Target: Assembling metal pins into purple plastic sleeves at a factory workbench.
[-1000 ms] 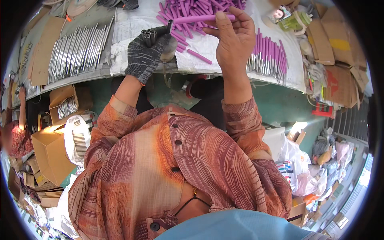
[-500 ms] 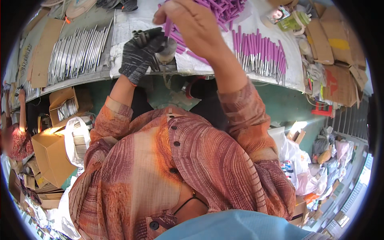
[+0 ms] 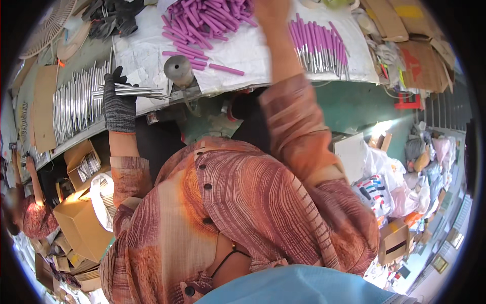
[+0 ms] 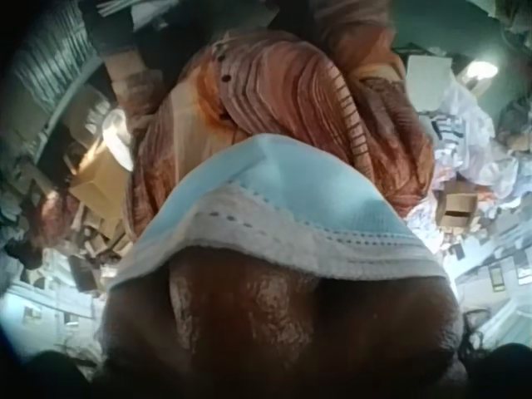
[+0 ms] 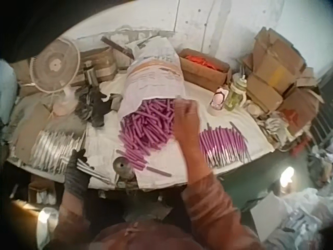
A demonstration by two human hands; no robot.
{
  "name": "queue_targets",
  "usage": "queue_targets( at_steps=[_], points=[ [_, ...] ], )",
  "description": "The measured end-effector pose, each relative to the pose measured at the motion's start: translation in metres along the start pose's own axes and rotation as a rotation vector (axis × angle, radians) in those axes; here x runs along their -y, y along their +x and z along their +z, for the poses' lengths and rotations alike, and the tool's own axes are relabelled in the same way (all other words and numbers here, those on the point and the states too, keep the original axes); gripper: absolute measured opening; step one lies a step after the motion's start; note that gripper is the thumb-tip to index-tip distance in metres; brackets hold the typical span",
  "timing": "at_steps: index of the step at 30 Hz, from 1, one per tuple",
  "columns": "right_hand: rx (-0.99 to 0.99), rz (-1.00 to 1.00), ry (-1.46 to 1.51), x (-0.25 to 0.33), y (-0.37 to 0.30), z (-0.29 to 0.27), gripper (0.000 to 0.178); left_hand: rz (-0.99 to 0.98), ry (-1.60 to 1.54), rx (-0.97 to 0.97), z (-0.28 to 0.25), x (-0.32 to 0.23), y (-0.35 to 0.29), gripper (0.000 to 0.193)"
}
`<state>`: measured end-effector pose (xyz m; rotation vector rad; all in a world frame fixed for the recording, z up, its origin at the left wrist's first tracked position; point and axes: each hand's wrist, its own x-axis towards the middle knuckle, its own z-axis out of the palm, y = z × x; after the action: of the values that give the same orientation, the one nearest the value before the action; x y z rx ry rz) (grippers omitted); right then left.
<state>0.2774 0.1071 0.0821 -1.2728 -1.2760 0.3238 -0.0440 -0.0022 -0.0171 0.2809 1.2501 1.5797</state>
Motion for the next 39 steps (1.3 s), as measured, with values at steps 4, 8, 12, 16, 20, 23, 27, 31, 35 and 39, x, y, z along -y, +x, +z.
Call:
queue_targets(
  at_steps=[4, 8, 12, 16, 20, 23, 27, 31, 35, 39],
  points=[
    [0.076, -0.227, -1.071, -0.209, 0.037, -0.121, 0.029, 0.0, -0.173, -0.002, 0.027, -0.005, -0.014, 0.035],
    [-0.001, -0.595, -1.156, -0.214, -0.003, -0.092, 0.026, 0.105, -0.193, -0.056, 0.018, -0.016, -0.024, 0.034],
    [0.398, -0.394, -0.351, -0.159, -0.059, 0.001, 0.025, 0.149, -0.283, 0.022, 0.027, -0.015, -0.009, 0.033],
    [0.512, -0.23, -0.417, -0.159, -0.091, 0.039, 0.03, 0.22, -0.2, 0.099, 0.07, -0.008, -0.016, 0.035],
    [0.505, -0.249, -0.373, -0.15, -0.092, 0.035, 0.026, 0.427, 0.269, 0.067, 0.076, -0.021, -0.025, 0.025],
    [0.395, -0.216, -0.276, -0.128, -0.085, 0.007, 0.02, 0.564, 0.314, 0.14, 0.072, -0.022, -0.028, 0.011],
    [0.333, -0.202, -0.259, -0.104, -0.076, -0.034, 0.021, 0.77, 0.715, 0.229, 0.074, -0.022, -0.035, 0.014],
    [0.482, -0.158, -0.419, -0.105, -0.088, -0.03, 0.023, 0.73, 0.523, 0.407, 0.089, -0.013, -0.049, 0.008],
    [0.438, -0.2, -0.396, -0.119, -0.107, -0.006, 0.033, 0.641, 0.644, 0.515, 0.098, 0.013, -0.06, 0.026],
    [0.428, -0.031, -0.017, -0.082, -0.091, 0.004, 0.036, 0.513, 0.658, 0.503, 0.078, 0.02, -0.06, 0.027]
  ],
)
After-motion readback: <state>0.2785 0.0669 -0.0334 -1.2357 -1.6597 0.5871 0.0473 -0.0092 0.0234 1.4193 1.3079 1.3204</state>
